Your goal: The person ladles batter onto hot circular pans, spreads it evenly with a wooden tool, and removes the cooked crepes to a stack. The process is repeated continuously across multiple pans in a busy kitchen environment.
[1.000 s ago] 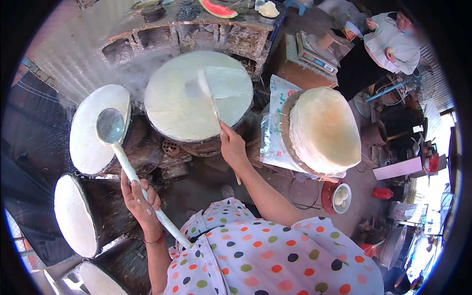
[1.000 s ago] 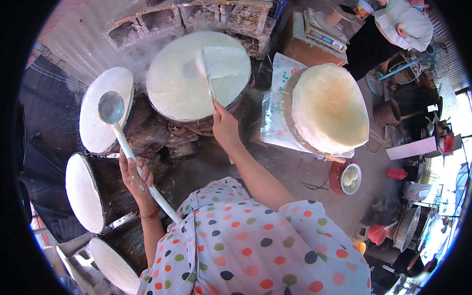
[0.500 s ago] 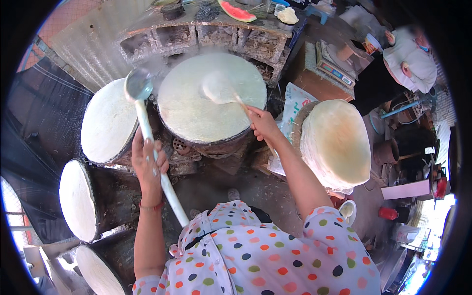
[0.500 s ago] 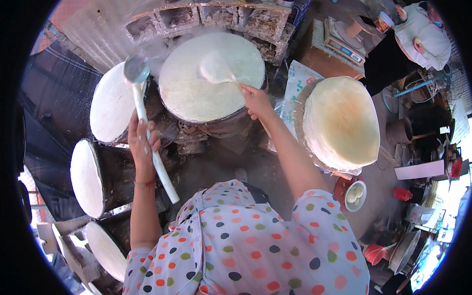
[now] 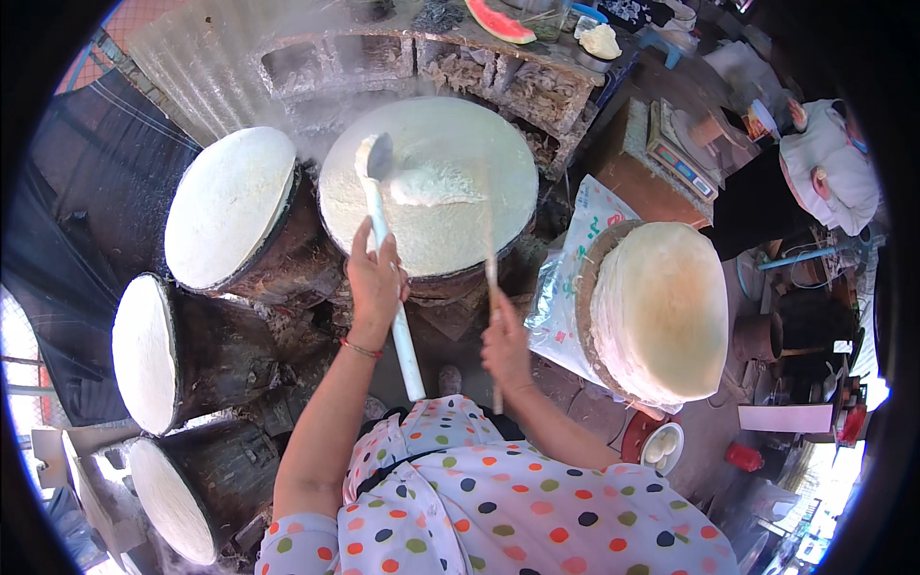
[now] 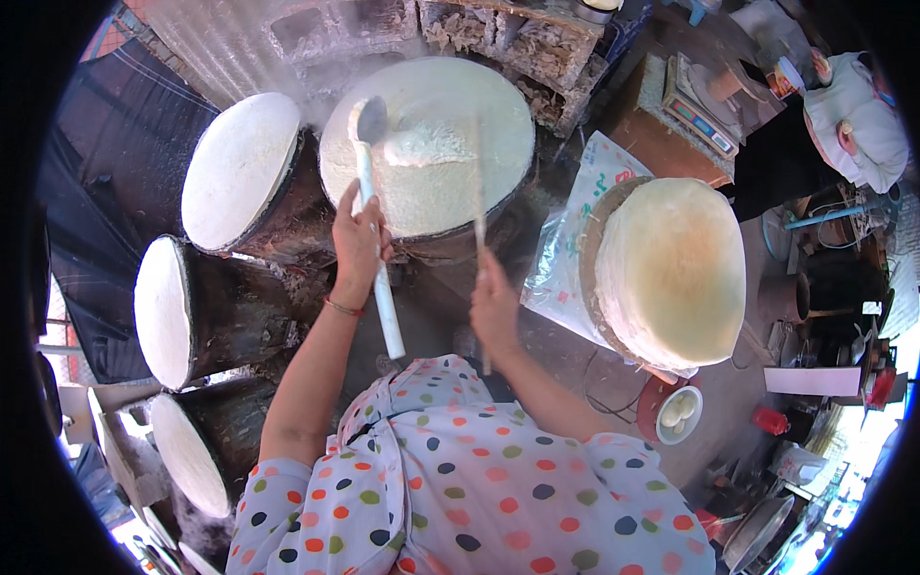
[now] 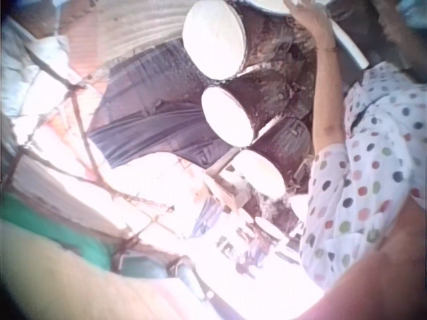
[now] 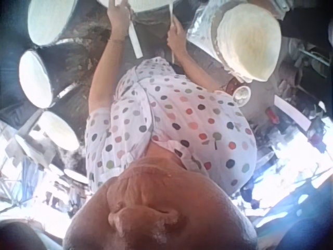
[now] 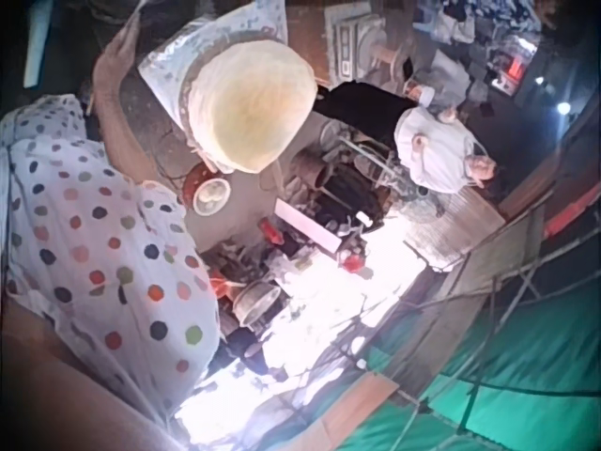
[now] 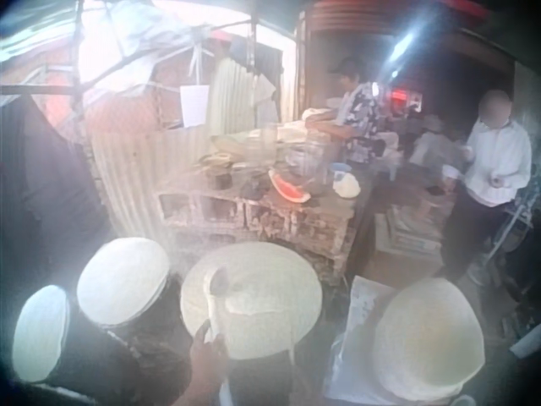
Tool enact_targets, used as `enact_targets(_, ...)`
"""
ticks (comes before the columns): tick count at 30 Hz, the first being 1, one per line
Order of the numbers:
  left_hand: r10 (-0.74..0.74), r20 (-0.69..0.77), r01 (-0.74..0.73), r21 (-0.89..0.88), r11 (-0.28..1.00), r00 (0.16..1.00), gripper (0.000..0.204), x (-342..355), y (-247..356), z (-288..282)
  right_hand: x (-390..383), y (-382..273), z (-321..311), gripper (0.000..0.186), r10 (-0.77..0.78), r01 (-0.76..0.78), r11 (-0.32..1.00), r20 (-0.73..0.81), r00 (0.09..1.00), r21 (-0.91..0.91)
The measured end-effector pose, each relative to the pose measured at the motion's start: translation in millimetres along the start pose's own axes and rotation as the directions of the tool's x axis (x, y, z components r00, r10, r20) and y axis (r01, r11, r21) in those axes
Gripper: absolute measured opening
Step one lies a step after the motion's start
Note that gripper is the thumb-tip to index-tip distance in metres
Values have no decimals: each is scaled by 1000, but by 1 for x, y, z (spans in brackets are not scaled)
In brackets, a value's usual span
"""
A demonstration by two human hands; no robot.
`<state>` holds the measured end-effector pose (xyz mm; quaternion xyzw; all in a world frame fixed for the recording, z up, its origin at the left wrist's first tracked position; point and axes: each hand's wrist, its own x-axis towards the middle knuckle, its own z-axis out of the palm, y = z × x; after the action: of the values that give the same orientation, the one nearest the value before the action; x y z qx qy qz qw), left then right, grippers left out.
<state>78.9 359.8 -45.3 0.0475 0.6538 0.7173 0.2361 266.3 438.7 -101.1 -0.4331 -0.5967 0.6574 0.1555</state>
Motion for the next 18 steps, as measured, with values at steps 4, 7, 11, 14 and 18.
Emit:
enact_targets(4, -21, 14, 23, -126, 992, 1000, 53, -23, -20, 7, 7, -26, 69, 39, 102, -124, 985, 175, 979, 117)
enact_targets(7, -77, 41, 85, -236, 968, 996, 55, -14, -8, 23, 68, -5, 95, 39, -370, 310, 904, 172, 913, 295)
enact_targets(11, -57, 65, 69, -188, 980, 996, 56, 14, -6, 4, 45, -61, 86, 40, 58, -78, 957, 78, 995, 278)
enact_targets(14, -41, 43, 43, -43, 998, 998, 54, 5, -8, 5, 10, -37, 82, 40, 78, -102, 966, 107, 991, 237)
enact_targets(18, 37, 23, -32, -194, 981, 999, 39, 2, -33, -1, 20, -8, 102, 39, -90, 77, 992, 149, 985, 95)
